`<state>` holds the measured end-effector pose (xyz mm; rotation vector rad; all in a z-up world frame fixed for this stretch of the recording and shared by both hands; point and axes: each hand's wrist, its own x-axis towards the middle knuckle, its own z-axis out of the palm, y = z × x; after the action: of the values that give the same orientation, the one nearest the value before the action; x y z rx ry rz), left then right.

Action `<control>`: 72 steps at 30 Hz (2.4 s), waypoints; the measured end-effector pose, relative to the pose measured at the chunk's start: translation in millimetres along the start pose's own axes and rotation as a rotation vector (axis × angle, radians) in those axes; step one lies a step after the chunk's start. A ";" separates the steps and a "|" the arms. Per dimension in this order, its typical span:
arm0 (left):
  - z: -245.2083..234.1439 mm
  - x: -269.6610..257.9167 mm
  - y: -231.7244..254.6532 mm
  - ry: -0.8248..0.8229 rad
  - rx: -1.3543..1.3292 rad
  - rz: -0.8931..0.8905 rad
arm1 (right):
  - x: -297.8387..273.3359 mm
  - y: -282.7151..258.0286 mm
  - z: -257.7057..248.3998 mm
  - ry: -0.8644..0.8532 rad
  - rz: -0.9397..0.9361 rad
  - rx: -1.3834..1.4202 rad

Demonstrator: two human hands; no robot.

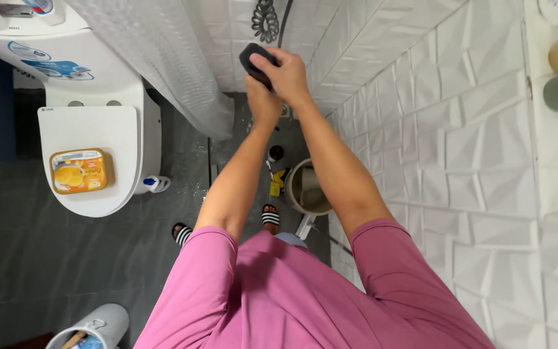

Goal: The recorder is assembling or repairing a handheld showerhead and attaching it to its hose in a bathroom shower area.

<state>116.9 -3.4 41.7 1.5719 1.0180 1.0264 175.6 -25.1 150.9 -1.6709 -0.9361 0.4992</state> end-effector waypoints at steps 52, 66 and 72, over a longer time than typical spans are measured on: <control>-52.6 -15.4 -35.5 -0.125 -0.554 -0.219 | -61.8 26.5 38.4 -0.168 -0.086 0.244; -56.6 -20.7 -31.4 -0.122 -0.464 -0.176 | -60.2 25.4 26.9 -0.306 -0.199 0.187; -53.3 -23.1 -18.3 -0.130 -0.442 -0.160 | -59.9 23.1 17.7 -0.317 -0.174 0.165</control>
<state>57.3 -7.4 30.3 1.1601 0.7508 0.9475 134.3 -63.6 115.5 -1.3708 -1.2239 0.7158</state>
